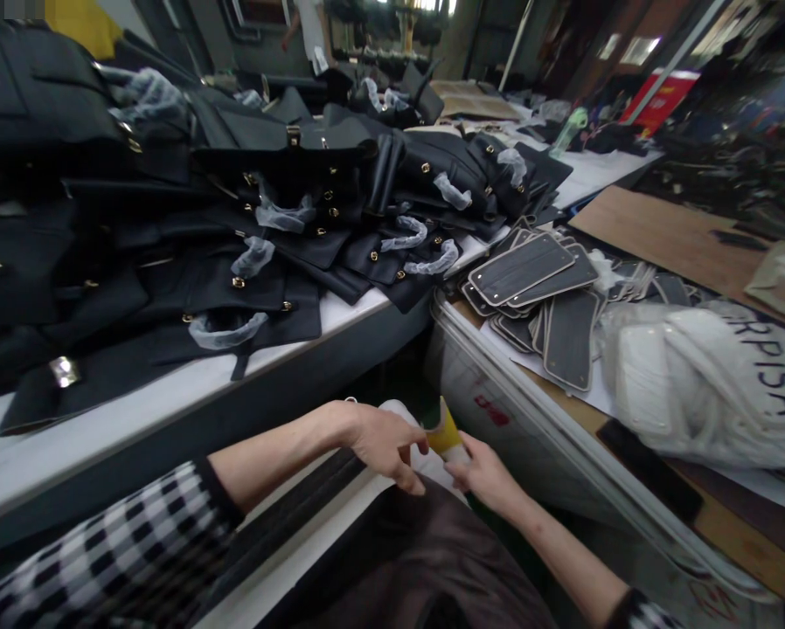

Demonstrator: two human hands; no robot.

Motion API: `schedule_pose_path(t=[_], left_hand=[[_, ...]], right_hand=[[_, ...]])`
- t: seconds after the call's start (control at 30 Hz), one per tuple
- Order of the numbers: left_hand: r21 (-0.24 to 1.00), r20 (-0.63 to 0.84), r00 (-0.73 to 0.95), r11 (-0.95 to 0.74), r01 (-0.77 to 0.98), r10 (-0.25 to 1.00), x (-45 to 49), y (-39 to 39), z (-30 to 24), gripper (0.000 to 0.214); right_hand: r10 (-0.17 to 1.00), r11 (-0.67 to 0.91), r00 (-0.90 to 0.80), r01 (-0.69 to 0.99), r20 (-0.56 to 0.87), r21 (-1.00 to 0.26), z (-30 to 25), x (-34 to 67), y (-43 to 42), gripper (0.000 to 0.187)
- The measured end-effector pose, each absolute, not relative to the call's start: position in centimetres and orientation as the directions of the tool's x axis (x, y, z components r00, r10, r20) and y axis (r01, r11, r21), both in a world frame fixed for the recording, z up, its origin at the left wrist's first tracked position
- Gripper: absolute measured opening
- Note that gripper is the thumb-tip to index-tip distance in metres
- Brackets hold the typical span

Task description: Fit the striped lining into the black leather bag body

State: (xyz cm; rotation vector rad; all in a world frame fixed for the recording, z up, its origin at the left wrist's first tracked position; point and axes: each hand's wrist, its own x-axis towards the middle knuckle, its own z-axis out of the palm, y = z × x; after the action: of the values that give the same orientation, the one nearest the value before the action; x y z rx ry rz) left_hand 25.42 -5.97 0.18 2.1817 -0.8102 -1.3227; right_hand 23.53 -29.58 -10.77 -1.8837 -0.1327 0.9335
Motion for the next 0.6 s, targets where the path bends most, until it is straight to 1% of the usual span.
schedule_pose_path(t=[0.07, 0.1, 0.17, 0.23, 0.3, 0.4, 0.47, 0.6], left_hand=[[0.664, -0.627, 0.343, -0.71, -0.237, -0.7, 25.5, -5.5, 0.0, 0.083], [0.674, -0.62, 0.328, -0.698, -0.241, -0.712, 25.6, -5.3, -0.1, 0.084], [0.683, -0.613, 0.31, -0.684, -0.255, -0.727, 25.7, -5.2, -0.4, 0.079], [0.681, -0.617, 0.3, -0.685, -0.257, -0.727, 25.8, -5.2, -0.4, 0.078], [0.678, -0.633, 0.295, -0.697, -0.233, -0.716, 26.0, -5.3, -0.4, 0.085], [0.673, -0.642, 0.296, -0.704, -0.224, -0.708, 26.4, -5.4, -0.4, 0.093], [0.676, -0.642, 0.287, -0.701, -0.228, -0.711, 26.7, -5.4, -0.6, 0.094], [0.687, -0.65, 0.245, -0.694, -0.214, -0.719, 27.1, -5.4, -1.3, 0.089]], right_hand=[[0.471, -0.555, 0.627, -0.336, -0.62, -0.761, -8.6, 23.6, -32.4, 0.046], [0.492, -0.597, 0.546, -0.356, -0.678, -0.719, -7.5, 23.4, -33.4, 0.049], [0.542, -0.658, 0.395, -0.35, -0.742, -0.667, -5.6, 22.9, -34.0, 0.051], [0.596, -0.677, 0.309, -0.304, -0.742, -0.67, -4.4, 22.4, -33.2, 0.048], [0.634, -0.676, 0.292, -0.243, -0.717, -0.696, -4.0, 22.2, -31.5, 0.046], [0.65, -0.679, 0.314, -0.167, -0.692, -0.714, -3.9, 22.4, -29.3, 0.044], [0.639, -0.688, 0.324, -0.166, -0.698, -0.707, -3.9, 22.5, -28.5, 0.044], [0.6, -0.708, 0.317, -0.218, -0.735, -0.672, -3.9, 22.5, -28.0, 0.046]])
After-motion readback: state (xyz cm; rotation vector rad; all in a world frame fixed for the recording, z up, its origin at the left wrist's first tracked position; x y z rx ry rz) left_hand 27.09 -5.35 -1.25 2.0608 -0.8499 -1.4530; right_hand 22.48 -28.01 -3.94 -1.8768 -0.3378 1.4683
